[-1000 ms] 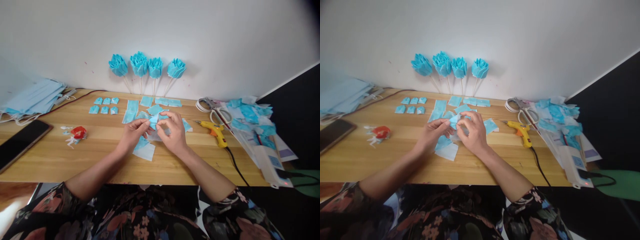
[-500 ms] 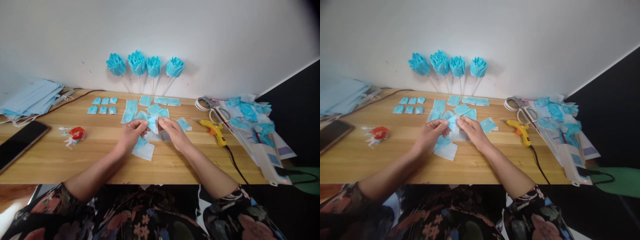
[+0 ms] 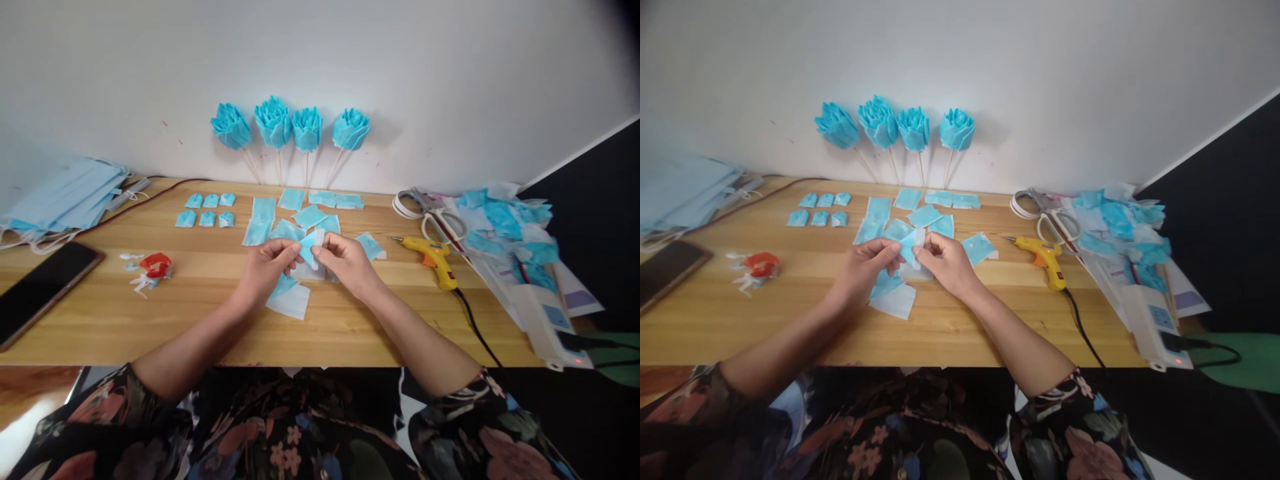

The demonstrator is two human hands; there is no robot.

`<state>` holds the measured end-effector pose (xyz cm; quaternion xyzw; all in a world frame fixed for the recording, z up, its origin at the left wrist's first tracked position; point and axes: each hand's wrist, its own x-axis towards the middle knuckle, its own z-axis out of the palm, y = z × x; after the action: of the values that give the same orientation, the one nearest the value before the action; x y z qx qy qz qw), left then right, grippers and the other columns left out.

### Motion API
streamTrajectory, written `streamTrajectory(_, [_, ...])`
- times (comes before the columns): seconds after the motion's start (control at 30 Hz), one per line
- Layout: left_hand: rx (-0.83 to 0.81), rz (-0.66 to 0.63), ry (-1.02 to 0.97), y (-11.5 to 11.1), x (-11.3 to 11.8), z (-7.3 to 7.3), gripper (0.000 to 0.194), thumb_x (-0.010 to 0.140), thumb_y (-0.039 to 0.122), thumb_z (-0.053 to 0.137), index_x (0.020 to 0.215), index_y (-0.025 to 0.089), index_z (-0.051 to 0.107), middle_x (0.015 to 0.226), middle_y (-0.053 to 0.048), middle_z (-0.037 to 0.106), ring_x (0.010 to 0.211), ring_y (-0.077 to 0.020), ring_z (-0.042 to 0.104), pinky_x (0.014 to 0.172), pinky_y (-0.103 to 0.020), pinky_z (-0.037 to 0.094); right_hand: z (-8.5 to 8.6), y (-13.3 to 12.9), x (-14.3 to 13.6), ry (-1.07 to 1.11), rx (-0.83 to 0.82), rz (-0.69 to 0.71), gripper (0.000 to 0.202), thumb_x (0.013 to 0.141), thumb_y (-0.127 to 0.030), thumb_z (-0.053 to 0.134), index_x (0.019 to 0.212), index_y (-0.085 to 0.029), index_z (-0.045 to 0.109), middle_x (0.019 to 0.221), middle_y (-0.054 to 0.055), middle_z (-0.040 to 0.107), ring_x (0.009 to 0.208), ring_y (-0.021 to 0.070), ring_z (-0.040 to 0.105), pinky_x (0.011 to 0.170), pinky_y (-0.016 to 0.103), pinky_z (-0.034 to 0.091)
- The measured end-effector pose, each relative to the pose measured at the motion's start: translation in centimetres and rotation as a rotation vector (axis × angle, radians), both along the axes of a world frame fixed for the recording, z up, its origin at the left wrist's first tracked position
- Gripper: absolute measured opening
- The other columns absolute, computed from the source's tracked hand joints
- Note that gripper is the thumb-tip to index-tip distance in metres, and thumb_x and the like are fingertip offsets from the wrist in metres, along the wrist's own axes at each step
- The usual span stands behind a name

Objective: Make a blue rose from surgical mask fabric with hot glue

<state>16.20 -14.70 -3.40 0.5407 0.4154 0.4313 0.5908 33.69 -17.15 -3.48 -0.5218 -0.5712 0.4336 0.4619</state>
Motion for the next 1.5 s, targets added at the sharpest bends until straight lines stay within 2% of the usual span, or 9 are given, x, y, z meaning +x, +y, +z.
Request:
streamTrajectory(0.2, [-0.141, -0.089, -0.174, 0.3, -0.3, -0.2, 0.028, 0.077, 0.041, 0.077, 0.067, 0.015, 0.069, 0.063, -0.002, 0.064, 0.056, -0.0097, 0.052, 0.055, -0.024, 0.042, 0.4, 0.0, 0.2, 0.074, -0.048, 0.040, 0.032, 0.082, -0.042, 0.066, 0.066, -0.021, 0.048, 0.061, -0.006, 0.043, 0.058, 0.0095, 0.037, 0.056, 0.027, 0.029])
streamTrajectory(0.43, [-0.187, 0.010, -0.307, 1.2, -0.9, -0.1, 0.024, 0.076, 0.039, 0.079, 0.078, 0.015, 0.073, 0.064, -0.001, 0.062, 0.055, -0.0093, 0.052, 0.053, -0.023, 0.039, 1.0, 0.2, 1.4, 0.151, -0.069, -0.007, 0.029, 0.079, -0.044, 0.068, 0.069, -0.021, 0.053, 0.063, -0.003, 0.054, 0.060, 0.0115, 0.045, 0.058, 0.027, 0.035])
streamTrajectory(0.63, [0.025, -0.005, -0.100, 1.0, -0.9, 0.3, 0.032, 0.084, 0.048, 0.070, 0.080, 0.016, 0.074, 0.071, -0.003, 0.066, 0.062, -0.0119, 0.055, 0.060, -0.026, 0.045, 0.6, 0.3, 1.6, 0.030, -0.020, 0.016, 0.035, 0.080, -0.044, 0.066, 0.064, -0.021, 0.045, 0.061, -0.005, 0.043, 0.058, 0.0099, 0.038, 0.057, 0.026, 0.031])
streamTrajectory(0.83, [0.111, -0.106, 0.132, 1.2, -0.7, 0.2, 0.030, 0.077, 0.044, 0.074, 0.093, 0.018, 0.075, 0.068, 0.000, 0.063, 0.063, -0.0126, 0.053, 0.061, -0.025, 0.042, 1.6, 0.0, 1.3, -0.143, 0.057, 0.060, 0.027, 0.080, -0.038, 0.062, 0.064, -0.020, 0.048, 0.064, -0.003, 0.050, 0.063, 0.0113, 0.044, 0.062, 0.026, 0.036])
streamTrajectory(0.97, [0.181, -0.219, 0.247, 1.2, -0.6, 0.8, 0.023, 0.078, 0.040, 0.071, 0.083, 0.018, 0.072, 0.067, 0.001, 0.060, 0.061, -0.0114, 0.049, 0.059, -0.024, 0.037, 1.8, -0.2, 1.1, -0.206, 0.096, 0.051, 0.027, 0.079, -0.036, 0.061, 0.063, -0.021, 0.045, 0.062, -0.004, 0.048, 0.062, 0.0112, 0.042, 0.061, 0.026, 0.034])
streamTrajectory(1.1, [0.249, -0.232, 0.353, 1.3, -0.3, 1.7, 0.020, 0.080, 0.036, 0.067, 0.072, 0.018, 0.065, 0.061, 0.003, 0.053, 0.058, -0.0105, 0.044, 0.055, -0.023, 0.033, 1.6, -0.1, 1.2, -0.218, 0.105, 0.055, 0.029, 0.079, -0.037, 0.061, 0.062, -0.021, 0.043, 0.061, -0.004, 0.047, 0.061, 0.0112, 0.041, 0.061, 0.026, 0.033])
streamTrajectory(1.23, [0.270, -0.262, 0.364, 2.1, 0.1, 2.0, 0.025, 0.080, 0.037, 0.067, 0.065, 0.018, 0.061, 0.060, 0.003, 0.051, 0.058, -0.0108, 0.042, 0.055, -0.024, 0.031, 1.6, 0.0, 1.4, -0.216, 0.101, 0.027, 0.029, 0.079, -0.038, 0.061, 0.063, -0.021, 0.043, 0.062, -0.004, 0.047, 0.062, 0.0116, 0.042, 0.061, 0.026, 0.033])
streamTrajectory(1.37, [0.227, -0.278, 0.293, 2.9, 0.8, 2.1, 0.023, 0.076, 0.037, 0.072, 0.067, 0.018, 0.064, 0.065, 0.001, 0.056, 0.063, -0.0122, 0.047, 0.060, -0.025, 0.036, 1.5, 0.1, 1.7, -0.196, 0.126, -0.006, 0.028, 0.080, -0.037, 0.061, 0.064, -0.021, 0.043, 0.063, -0.004, 0.045, 0.063, 0.0114, 0.042, 0.062, 0.026, 0.034])
streamTrajectory(1.5, [0.131, -0.258, 0.197, 3.2, 1.3, 2.2, 0.021, 0.071, 0.036, 0.077, 0.067, 0.018, 0.067, 0.067, 0.000, 0.059, 0.064, -0.0129, 0.051, 0.063, -0.026, 0.040, 1.6, 0.6, 2.6, -0.124, 0.128, -0.002, 0.023, 0.081, -0.039, 0.062, 0.070, -0.020, 0.053, 0.068, -0.004, 0.052, 0.065, 0.0114, 0.047, 0.066, 0.025, 0.038])
